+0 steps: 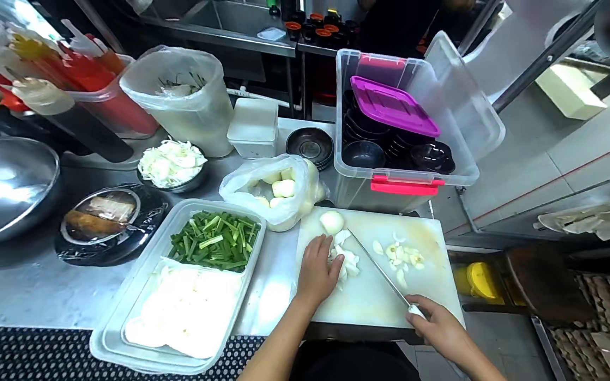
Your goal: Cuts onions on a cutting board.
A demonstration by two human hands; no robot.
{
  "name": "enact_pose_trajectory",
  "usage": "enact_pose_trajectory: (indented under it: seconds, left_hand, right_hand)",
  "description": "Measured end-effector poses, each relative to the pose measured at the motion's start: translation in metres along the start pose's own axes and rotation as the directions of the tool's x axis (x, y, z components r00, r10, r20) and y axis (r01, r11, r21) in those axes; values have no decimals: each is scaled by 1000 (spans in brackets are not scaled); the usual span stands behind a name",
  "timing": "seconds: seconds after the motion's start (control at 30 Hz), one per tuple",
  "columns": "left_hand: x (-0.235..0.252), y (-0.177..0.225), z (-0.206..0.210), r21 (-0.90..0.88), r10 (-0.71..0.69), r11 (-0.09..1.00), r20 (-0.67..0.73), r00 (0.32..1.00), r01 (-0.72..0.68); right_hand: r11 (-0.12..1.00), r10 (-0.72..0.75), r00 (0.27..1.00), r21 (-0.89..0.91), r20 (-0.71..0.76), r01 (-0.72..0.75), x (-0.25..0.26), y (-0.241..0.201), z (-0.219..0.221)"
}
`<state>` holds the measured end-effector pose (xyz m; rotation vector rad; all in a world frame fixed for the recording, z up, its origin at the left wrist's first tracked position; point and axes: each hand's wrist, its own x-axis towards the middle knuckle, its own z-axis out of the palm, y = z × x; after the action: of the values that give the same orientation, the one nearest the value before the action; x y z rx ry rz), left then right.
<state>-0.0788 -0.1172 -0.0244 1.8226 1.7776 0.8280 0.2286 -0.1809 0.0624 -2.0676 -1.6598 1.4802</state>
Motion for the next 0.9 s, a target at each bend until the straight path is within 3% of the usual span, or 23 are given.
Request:
enact_pose_trajectory:
  seconds: [0.17,0.33,0.5,0.67,0.9]
  left_hand:
    - [1,-2,-1,-10,18,1000,15,1000,-18]
    - [1,0,-1,97,19,995,126,992,-31]
    - [-9,-2,-3,136,62,988,106,992,-76]
    - [-27,-2,-6,66,-20,998,45,999,17]
    - [-31,0,1,68,61,996,40,997,-63]
  right_hand:
    - [995,-54,997,-82,48,58,-9,3,1]
    - [996,-78,989,-43,124,84,-20,8,10]
    - [980,-3,985,197,174,-32,-35,17,16]
    - [869,-32,981,490,193,-68,-40,40,28]
    - [794,-98,957,601,274,-91,-21,33,54]
